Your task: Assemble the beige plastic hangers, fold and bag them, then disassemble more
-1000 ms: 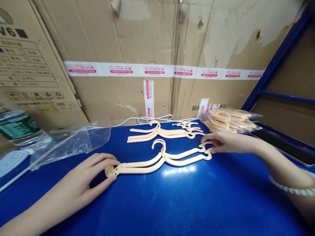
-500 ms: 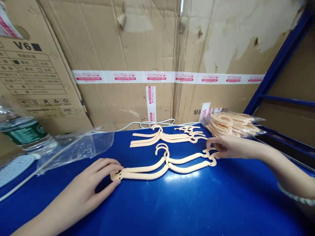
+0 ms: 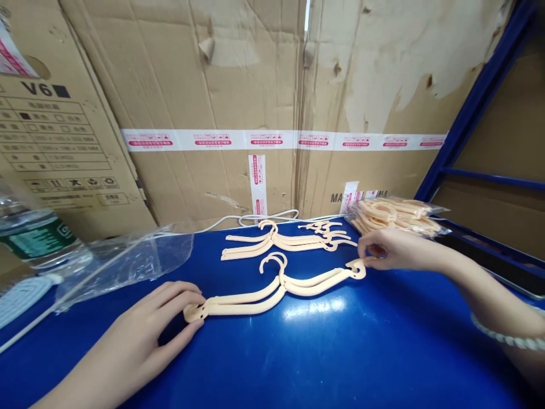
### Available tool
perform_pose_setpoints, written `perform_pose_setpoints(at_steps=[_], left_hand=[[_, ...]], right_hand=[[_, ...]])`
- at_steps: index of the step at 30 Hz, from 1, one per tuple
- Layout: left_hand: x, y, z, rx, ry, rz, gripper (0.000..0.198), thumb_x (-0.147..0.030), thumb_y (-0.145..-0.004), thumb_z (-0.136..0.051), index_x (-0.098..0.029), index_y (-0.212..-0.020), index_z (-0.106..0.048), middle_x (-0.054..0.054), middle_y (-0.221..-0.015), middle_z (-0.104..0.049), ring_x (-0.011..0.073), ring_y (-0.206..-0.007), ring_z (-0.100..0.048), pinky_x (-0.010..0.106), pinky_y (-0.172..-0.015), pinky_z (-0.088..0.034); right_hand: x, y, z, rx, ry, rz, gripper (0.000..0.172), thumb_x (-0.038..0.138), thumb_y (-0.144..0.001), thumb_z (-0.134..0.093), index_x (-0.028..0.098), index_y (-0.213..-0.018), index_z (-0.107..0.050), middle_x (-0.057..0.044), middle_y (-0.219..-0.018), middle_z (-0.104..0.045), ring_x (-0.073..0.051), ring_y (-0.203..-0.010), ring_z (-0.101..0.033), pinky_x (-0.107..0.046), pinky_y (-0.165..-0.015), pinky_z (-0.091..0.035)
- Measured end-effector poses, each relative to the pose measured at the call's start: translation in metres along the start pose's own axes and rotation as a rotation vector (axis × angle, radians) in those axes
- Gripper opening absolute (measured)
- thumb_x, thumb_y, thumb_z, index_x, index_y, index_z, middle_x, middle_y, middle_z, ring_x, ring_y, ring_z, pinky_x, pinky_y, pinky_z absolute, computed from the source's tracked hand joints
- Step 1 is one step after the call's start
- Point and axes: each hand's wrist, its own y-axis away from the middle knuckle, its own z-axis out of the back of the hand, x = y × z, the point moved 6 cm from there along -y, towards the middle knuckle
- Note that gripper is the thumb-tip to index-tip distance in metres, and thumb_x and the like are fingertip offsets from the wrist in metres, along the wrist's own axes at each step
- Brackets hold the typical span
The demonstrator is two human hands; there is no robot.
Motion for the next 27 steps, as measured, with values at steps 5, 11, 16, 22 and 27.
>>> perform_pose_setpoints(at_steps=[5,11,16,22,27], left_hand=[[0.003,0.002,-0.001,-0.013,-0.026,-0.008,0.021,-0.042,-0.090,-0.057,-0.027,-0.103,-0.066,0.003,-0.115,-0.066,0.0206,-0.099,-0.067,0.026,-0.083,-0.056],[0.005,0.004,0.002,0.015,-0.046,0.005,0.023,-0.042,-0.090,-0.057,-0.029,-0.107,-0.064,0.003,-0.115,-0.066,0.0208,-0.100,-0.067,0.027,-0.084,-0.057],[0.002,-0.001,0.000,0.047,0.019,0.039,0.020,-0.039,-0.092,-0.053,-0.028,-0.105,-0.065,0.003,-0.113,-0.066,0.0203,-0.098,-0.067,0.027,-0.084,-0.056],[-0.002,-0.006,-0.002,0.032,0.089,0.080,0.022,-0.038,-0.094,-0.051,-0.027,-0.108,-0.065,0.004,-0.111,-0.066,0.0205,-0.099,-0.066,0.028,-0.085,-0.055],[-0.006,-0.007,0.001,0.077,0.074,0.076,0.021,-0.037,-0.096,-0.048,-0.027,-0.108,-0.063,0.004,-0.114,-0.065,0.0207,-0.103,-0.064,0.029,-0.087,-0.054]], right_hand=[[0.002,0.000,-0.003,0.020,0.015,-0.022,0.034,0.021,-0.074,-0.060,0.019,-0.107,-0.067,0.001,-0.070,-0.058,-0.014,-0.058,-0.053,-0.024,-0.054,-0.035],[0.009,-0.003,-0.015,0.082,-0.046,0.074,0.027,0.013,-0.072,-0.055,0.020,-0.095,-0.068,0.003,-0.067,-0.052,-0.013,-0.059,-0.050,-0.023,-0.053,-0.034],[-0.003,-0.006,-0.019,0.077,-0.026,-0.023,0.016,0.009,-0.071,-0.054,0.018,-0.077,-0.065,0.004,-0.061,-0.050,-0.011,-0.054,-0.046,-0.023,-0.051,-0.029],[-0.005,-0.003,-0.015,0.069,0.032,-0.125,0.012,0.008,-0.070,-0.056,0.018,-0.071,-0.064,0.002,-0.062,-0.055,-0.011,-0.055,-0.047,-0.023,-0.050,-0.028],[-0.006,-0.004,-0.014,0.066,0.067,-0.120,0.011,0.010,-0.071,-0.059,0.018,-0.072,-0.066,0.000,-0.065,-0.060,-0.014,-0.059,-0.052,-0.024,-0.053,-0.030]])
